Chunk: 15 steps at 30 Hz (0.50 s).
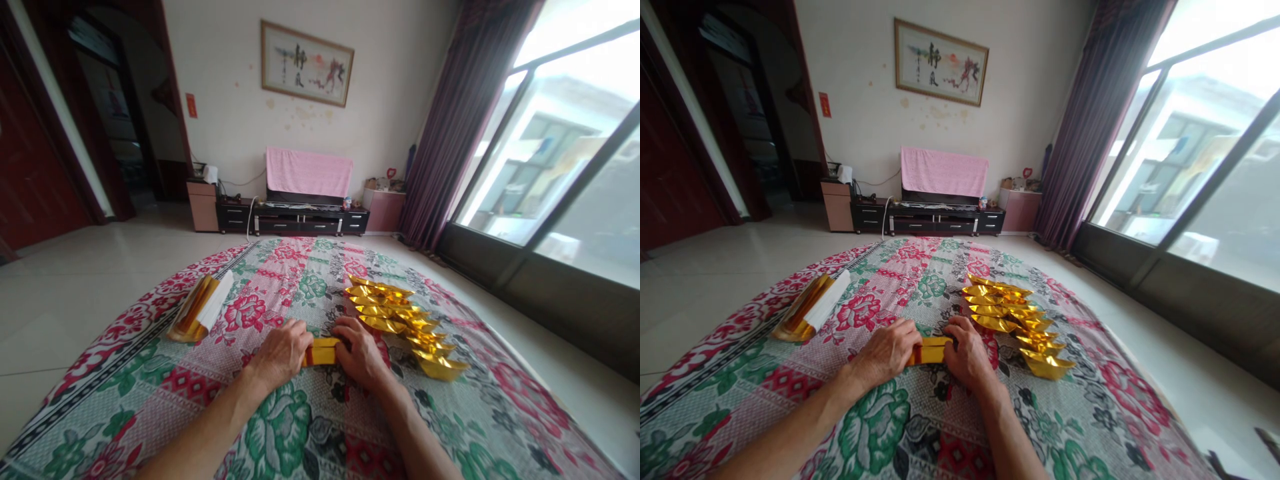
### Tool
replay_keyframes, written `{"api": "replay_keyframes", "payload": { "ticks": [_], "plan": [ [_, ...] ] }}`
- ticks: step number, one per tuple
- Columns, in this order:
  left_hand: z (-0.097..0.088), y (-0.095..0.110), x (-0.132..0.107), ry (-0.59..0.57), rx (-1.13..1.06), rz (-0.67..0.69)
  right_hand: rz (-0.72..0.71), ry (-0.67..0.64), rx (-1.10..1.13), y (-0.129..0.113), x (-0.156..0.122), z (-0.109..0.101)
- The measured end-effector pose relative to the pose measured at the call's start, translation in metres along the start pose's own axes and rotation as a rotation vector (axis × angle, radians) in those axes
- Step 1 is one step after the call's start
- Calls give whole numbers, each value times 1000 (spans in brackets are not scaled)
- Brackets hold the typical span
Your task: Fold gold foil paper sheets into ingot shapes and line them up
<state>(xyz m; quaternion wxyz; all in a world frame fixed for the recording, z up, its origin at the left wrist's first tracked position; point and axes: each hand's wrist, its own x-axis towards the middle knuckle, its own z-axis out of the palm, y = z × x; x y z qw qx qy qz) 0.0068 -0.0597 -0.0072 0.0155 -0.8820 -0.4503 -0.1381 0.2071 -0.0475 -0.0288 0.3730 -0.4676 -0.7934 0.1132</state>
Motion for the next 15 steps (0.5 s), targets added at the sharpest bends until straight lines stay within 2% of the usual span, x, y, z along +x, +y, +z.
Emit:
{"api": "replay_keyframes", "payload": {
  "ticks": [4,10,15],
  "plan": [
    [0,1,0,-9,-5,-10,37,-16,-36,-4,0,1],
    [1,-1,-2,12,-12,-6,45,47,14,-12,2,-1],
    [6,-3,-3,77,-69,-41,258,36,287,-7,5,3]
  ]
}}
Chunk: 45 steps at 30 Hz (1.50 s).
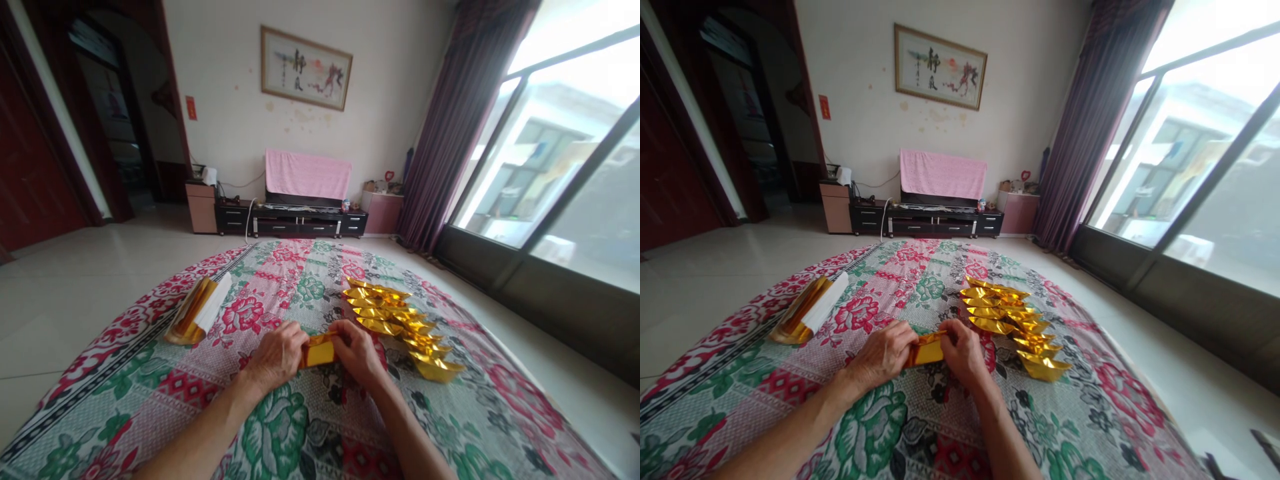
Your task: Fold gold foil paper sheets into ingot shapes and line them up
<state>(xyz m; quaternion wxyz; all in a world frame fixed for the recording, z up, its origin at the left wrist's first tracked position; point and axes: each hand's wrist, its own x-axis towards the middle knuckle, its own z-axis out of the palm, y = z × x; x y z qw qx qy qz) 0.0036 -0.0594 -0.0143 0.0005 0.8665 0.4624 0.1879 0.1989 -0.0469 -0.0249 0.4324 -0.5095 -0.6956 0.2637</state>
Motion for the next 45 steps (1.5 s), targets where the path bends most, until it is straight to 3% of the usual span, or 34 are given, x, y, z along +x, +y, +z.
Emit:
{"api": "replay_keyframes", "payload": {
  "ticks": [5,20,29,34,40,45],
  "plan": [
    [4,-2,-1,30,-46,-24,203,-18,308,3,3,0],
    [0,-1,0,-5,18,30,290,52,212,3,7,1],
    [0,-2,0,-9,32,51,244,72,118,4,7,2],
    [-3,-2,1,-22,39,73,137,152,-123,2,4,5],
    [-6,-1,0,-42,56,86,-52,159,-394,-1,0,5],
    [-5,-3,0,-56,54,82,-67,138,-528,-5,0,7]
  ]
}}
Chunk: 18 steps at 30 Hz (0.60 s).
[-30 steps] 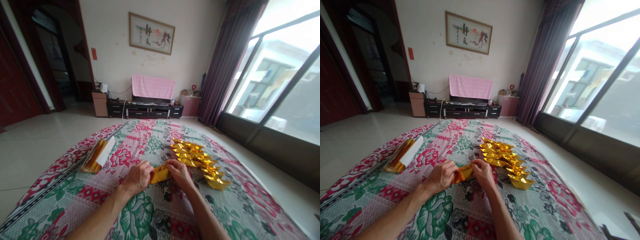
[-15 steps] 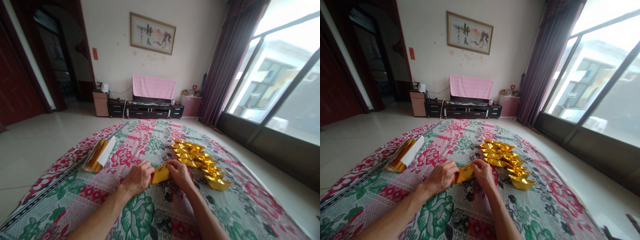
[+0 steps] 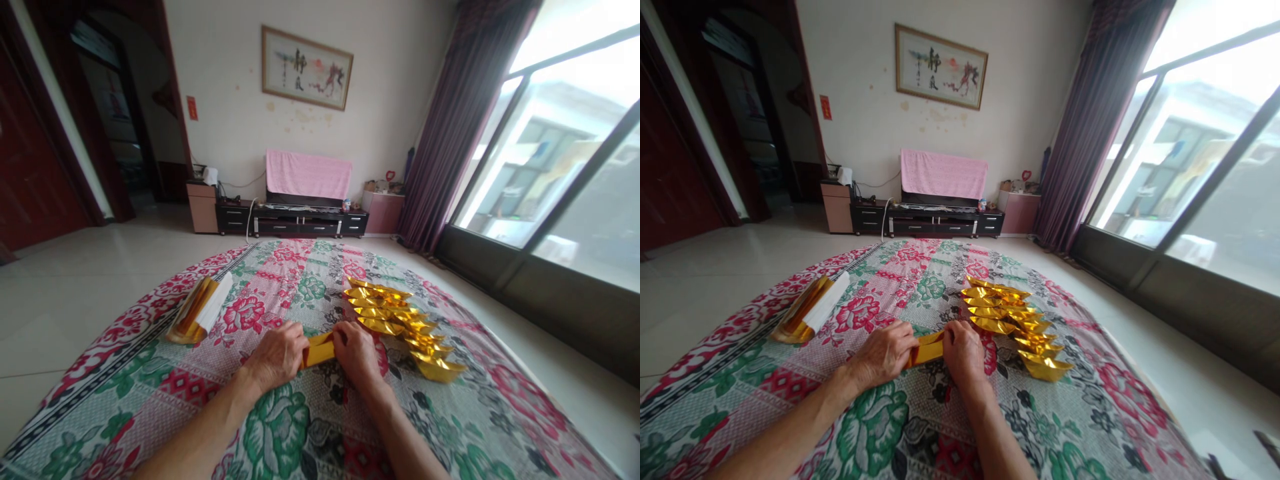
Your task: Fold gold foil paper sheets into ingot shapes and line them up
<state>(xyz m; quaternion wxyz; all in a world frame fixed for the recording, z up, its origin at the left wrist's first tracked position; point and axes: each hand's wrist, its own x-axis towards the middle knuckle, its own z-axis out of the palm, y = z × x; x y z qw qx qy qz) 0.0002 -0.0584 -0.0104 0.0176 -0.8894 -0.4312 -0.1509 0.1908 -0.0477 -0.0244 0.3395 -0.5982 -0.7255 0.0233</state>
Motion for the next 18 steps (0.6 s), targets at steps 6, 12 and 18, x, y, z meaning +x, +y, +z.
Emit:
{"api": "replay_keyframes", "payload": {
  "ticks": [6,12,18],
  "plan": [
    [-1,0,0,-7,14,11,31,-25,-97,-4,0,2],
    [-3,1,-1,-8,21,17,67,-30,-116,-4,-1,3],
    [-3,1,-1,-18,29,17,74,-124,-108,-6,-2,1]
  ]
}}
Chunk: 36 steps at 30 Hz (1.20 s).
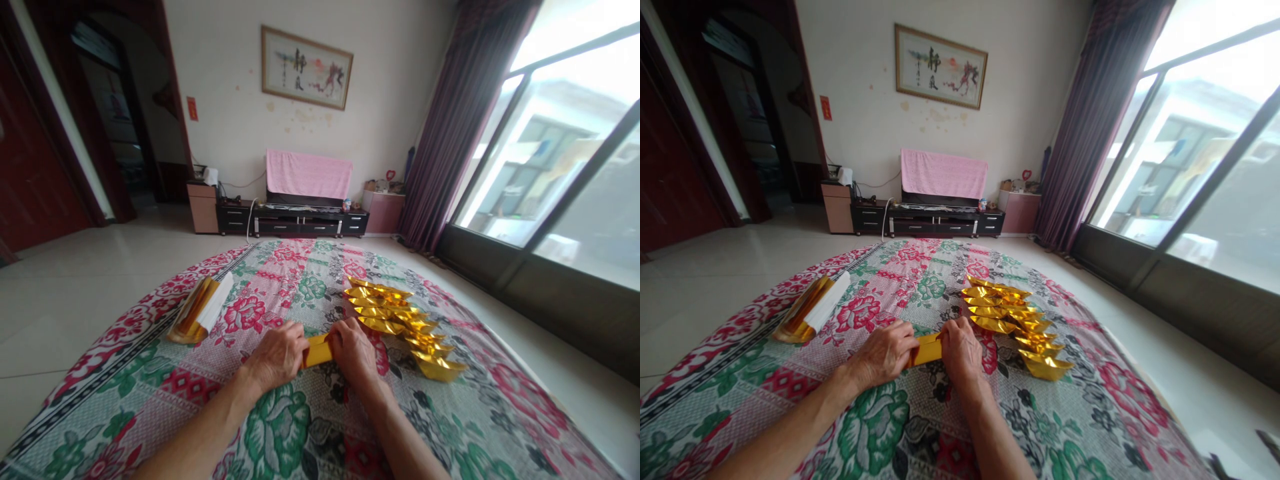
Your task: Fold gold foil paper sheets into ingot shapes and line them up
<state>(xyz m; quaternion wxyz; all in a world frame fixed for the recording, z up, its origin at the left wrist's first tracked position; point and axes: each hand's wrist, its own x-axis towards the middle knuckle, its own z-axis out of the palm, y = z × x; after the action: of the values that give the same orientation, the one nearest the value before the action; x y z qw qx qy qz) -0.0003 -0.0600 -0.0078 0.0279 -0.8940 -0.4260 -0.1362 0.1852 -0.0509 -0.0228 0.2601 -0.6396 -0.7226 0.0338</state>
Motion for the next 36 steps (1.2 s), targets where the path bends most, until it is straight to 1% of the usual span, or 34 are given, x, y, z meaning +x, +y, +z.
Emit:
{"api": "replay_keyframes", "payload": {
  "ticks": [5,8,11,16,21,24,28,36],
  "plan": [
    [0,0,0,-5,9,-4,-21,-65,-13,-1,0,-2],
    [-1,1,0,-14,11,-1,-31,-34,-16,-2,-1,-1],
    [-1,0,0,-21,10,6,-12,9,-30,-5,-4,-1],
    [0,-1,-1,-14,4,5,39,23,-16,-12,-4,-1],
    [1,-2,-1,-3,-19,12,94,32,-21,-13,-2,3],
    [4,-7,0,10,-55,27,98,34,-36,-14,-2,4],
    [6,-17,-2,25,-153,27,97,27,-57,-15,-3,3],
    [-6,-31,-5,-9,-314,28,103,0,-63,-18,-1,-1]
  ]
}}
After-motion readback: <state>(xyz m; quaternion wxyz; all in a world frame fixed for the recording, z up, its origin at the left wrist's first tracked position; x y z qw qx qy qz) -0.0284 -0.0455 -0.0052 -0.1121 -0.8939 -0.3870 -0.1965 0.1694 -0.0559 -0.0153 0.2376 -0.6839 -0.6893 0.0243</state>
